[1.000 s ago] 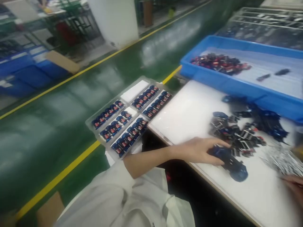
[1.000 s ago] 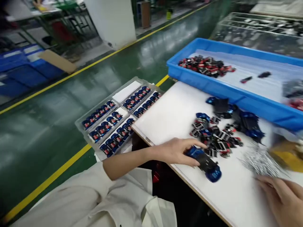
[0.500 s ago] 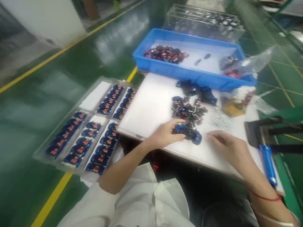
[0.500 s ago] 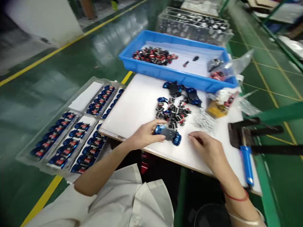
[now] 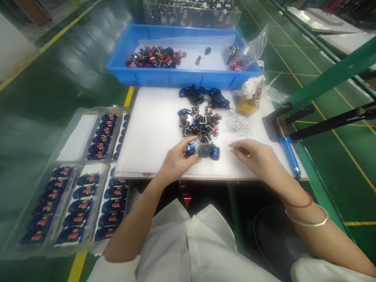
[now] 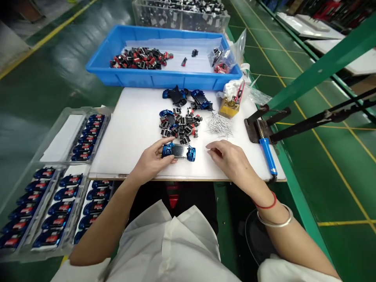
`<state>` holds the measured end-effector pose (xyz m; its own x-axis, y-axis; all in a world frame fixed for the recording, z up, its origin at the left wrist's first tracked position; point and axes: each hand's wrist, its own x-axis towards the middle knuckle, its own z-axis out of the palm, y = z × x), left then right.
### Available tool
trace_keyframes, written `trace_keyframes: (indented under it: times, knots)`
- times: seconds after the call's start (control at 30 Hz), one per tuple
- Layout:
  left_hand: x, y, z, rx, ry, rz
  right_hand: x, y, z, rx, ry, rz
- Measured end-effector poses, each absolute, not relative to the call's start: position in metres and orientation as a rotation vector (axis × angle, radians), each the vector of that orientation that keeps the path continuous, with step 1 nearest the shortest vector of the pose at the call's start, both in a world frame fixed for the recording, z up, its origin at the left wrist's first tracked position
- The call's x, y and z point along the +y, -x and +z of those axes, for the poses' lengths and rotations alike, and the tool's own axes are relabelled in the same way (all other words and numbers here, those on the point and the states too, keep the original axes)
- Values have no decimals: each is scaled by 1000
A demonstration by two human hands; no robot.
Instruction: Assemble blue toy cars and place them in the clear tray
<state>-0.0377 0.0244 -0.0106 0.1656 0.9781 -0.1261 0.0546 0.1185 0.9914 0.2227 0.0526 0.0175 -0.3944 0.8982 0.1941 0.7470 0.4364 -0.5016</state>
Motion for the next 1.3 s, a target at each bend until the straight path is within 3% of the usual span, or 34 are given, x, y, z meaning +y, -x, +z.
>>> trace_keyframes:
  times: [0.23,0.43,0.77,0.97,1.3]
  knots:
    - [27,34,-3,1223,-1179,937,40,-210,27,-1806,1447,1078]
    - [27,33,-6,1225,-1172,947,37,-205,29,-1718,1418,1196]
    - [26,34,-8,1233,-1221,952,34,-206,19,-1746,1334,1139]
    - [26,33,-4,1251,-1243,928,26,-219,13,-2133,1434,614]
    - [26,34,-5,1272,-1240,931,30,-238,20,-2337,1379,446]
